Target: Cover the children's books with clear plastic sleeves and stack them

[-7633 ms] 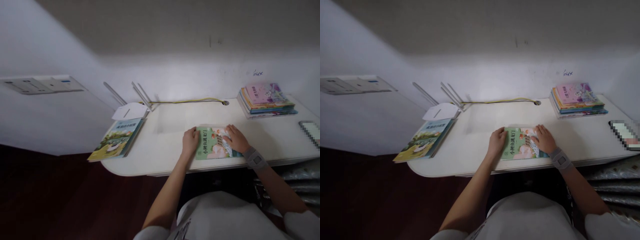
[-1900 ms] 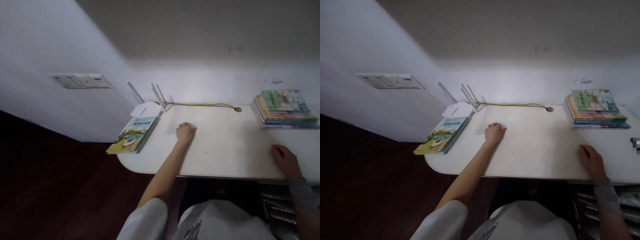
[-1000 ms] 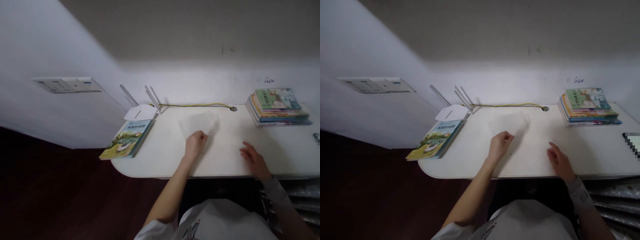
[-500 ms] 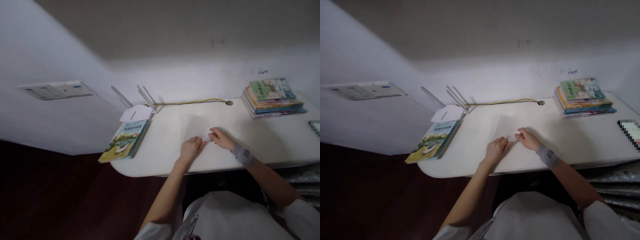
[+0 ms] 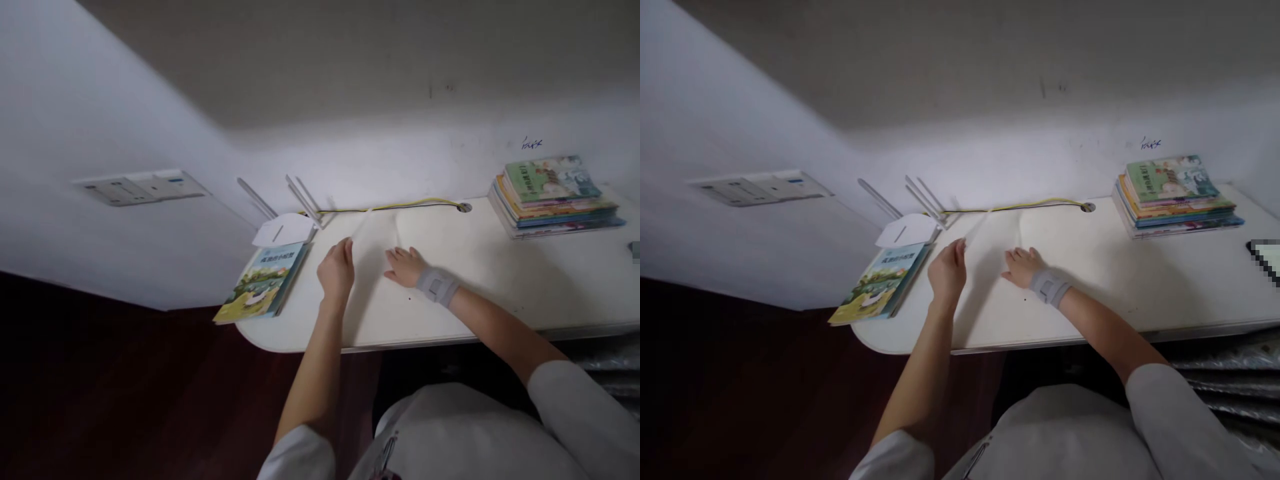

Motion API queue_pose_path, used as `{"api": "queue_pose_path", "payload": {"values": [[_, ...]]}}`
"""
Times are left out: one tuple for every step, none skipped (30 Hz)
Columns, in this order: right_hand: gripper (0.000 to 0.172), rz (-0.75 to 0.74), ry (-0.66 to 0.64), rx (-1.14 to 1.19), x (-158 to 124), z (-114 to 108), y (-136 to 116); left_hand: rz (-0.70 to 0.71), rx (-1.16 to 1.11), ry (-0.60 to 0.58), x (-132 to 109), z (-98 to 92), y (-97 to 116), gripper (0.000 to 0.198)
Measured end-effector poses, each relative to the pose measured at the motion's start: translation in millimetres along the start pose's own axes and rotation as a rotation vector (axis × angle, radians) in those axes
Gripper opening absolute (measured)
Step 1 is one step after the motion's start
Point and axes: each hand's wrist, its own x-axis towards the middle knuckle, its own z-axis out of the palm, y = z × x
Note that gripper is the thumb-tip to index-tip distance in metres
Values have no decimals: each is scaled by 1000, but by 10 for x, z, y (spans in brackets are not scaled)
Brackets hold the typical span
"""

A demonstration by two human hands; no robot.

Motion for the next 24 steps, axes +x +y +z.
{"api": "queue_pose_path", "payload": {"values": [[57, 5, 5, -1, 59, 9, -46, 42, -65, 35, -16, -9, 60, 39], [57, 12, 12, -7, 106, 12, -83, 98, -127, 58, -44, -20, 131, 40], [57, 26, 30, -6, 134, 7, -107, 156, -185, 75, -79, -38, 206, 40], [58, 44, 62, 5, 138, -10, -111, 206, -244, 90, -119, -63, 280, 41], [58, 63, 112, 32, 114, -38, -92, 237, -313, 110, -162, -97, 344, 41], [57, 78, 175, 75, 59, -77, -43, 244, -397, 140, -207, -139, 395, 42], [55, 89, 249, 134, -30, -123, 34, 226, -498, 179, -254, -186, 428, 42], [52, 92, 325, 204, -151, -170, 139, 184, -604, 223, -303, -233, 440, 42], [49, 82, 386, 274, -300, -214, 266, 125, -704, 270, -355, -273, 433, 41], [46, 93, 453, 346, -468, -249, 406, 58, -787, 316, -413, -303, 409, 40], [45, 124, 515, 413, -647, -269, 547, -11, -846, 349, -475, -317, 373, 38], [46, 160, 557, 467, -824, -273, 680, -73, -883, 367, -544, -317, 329, 36], [47, 191, 568, 490, -986, -259, 792, -128, -904, 370, -619, -305, 284, 34], [49, 211, 560, 492, -1123, -230, 878, -176, -912, 365, -696, -285, 242, 31], [51, 217, 530, 483, -1225, -190, 931, -213, -910, 361, -772, -266, 206, 30], [52, 217, 494, 464, -1288, -146, 951, -240, -899, 365, -844, -254, 178, 28], [53, 209, 457, 441, -1309, -105, 942, -250, -878, 387, -904, -254, 157, 27], [54, 196, 425, 420, -1291, -73, 908, -242, -847, 423, -949, -266, 141, 26], [54, 180, 402, 405, -1239, -53, 856, -214, -805, 463, -975, -289, 127, 25], [55, 162, 387, 396, -1160, -48, 792, -168, -749, 502, -980, -320, 113, 24], [56, 142, 376, 395, -1060, -54, 723, -111, -678, 532, -963, -354, 96, 23], [57, 126, 367, 397, -947, -70, 654, -50, -595, 553, -928, -387, 77, 23], [59, 114, 355, 399, -825, -91, 586, 8, -512, 564, -878, -416, 56, 22], [60, 107, 336, 399, -700, -115, 520, 53, -442, 565, -820, -443, 38, 21]]}}
